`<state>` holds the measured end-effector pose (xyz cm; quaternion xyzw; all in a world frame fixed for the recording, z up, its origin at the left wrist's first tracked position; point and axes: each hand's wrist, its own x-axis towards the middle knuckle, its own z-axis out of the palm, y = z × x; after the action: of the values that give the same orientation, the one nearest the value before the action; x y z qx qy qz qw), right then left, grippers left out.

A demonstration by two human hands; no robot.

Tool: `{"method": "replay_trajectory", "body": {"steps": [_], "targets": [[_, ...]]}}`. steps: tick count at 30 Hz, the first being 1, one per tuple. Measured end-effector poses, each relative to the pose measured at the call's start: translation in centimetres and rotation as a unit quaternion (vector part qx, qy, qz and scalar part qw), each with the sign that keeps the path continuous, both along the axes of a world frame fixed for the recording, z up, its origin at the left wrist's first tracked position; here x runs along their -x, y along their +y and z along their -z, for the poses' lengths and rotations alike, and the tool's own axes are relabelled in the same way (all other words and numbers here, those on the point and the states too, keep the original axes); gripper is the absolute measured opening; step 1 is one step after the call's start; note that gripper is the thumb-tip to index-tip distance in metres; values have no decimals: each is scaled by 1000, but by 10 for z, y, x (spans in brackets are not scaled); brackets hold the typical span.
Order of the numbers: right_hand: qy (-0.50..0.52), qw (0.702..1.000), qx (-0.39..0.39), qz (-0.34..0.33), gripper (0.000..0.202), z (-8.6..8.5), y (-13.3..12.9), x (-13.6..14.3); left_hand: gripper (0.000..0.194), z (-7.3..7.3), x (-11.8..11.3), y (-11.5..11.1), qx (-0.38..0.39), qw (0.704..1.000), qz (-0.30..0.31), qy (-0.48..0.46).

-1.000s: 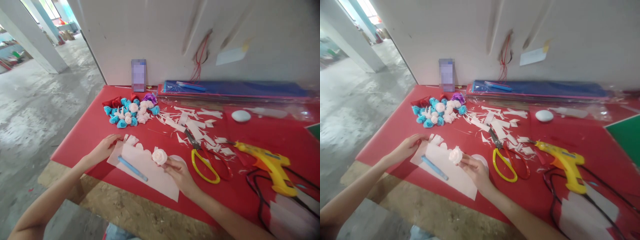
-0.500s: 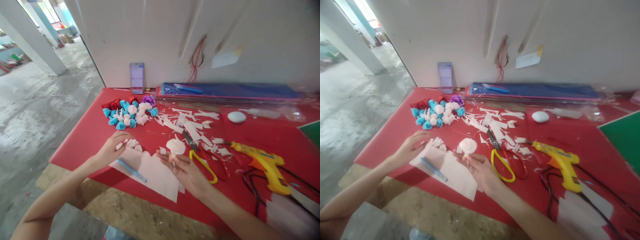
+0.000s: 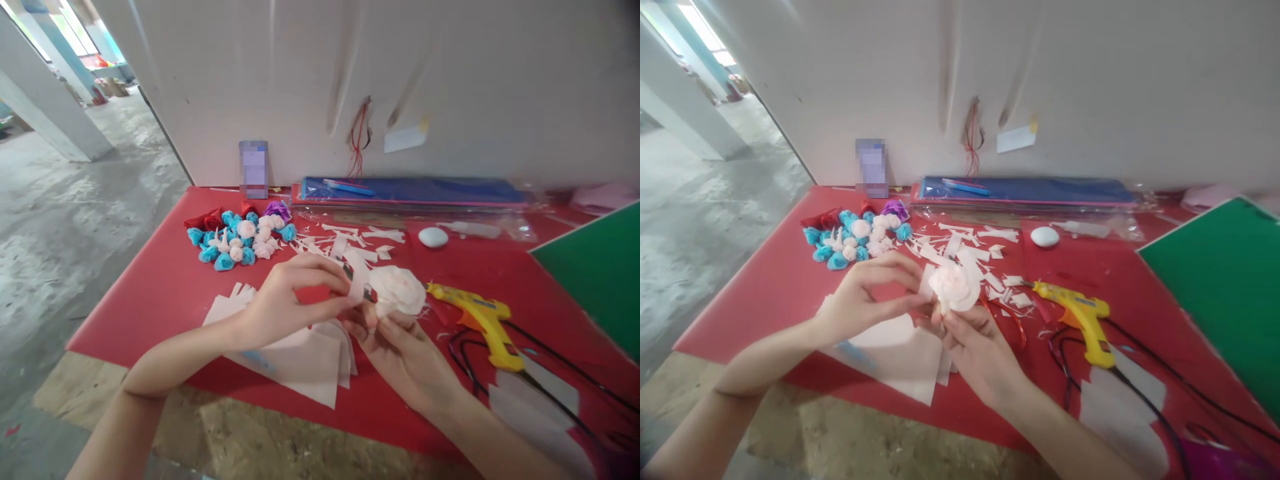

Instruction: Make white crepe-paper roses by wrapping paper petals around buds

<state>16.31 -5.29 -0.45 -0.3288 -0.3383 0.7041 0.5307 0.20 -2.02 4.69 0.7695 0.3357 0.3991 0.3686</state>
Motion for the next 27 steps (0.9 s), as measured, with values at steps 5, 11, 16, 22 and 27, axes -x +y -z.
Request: {"method": "replay_trajectory", "body": {"steps": [5, 11, 16, 22, 27], "targets": [[-36, 999, -6, 6, 10, -5, 0, -3, 6, 5, 0, 5, 100, 993, 18, -60], [-79, 996, 22, 44, 10, -11, 2, -7, 12, 7, 6, 8, 129, 991, 34, 6], [-86, 995, 44, 33, 10, -9, 4, -3, 19, 7, 4, 10, 152, 979, 78, 108], [-109, 992, 38, 58, 10, -6, 4, -1, 8, 16, -2, 9, 157, 984, 70, 40], [-122, 990, 13, 71, 8, -5, 3, -1, 3, 19, -10, 5, 187, 982, 23, -28]]}}
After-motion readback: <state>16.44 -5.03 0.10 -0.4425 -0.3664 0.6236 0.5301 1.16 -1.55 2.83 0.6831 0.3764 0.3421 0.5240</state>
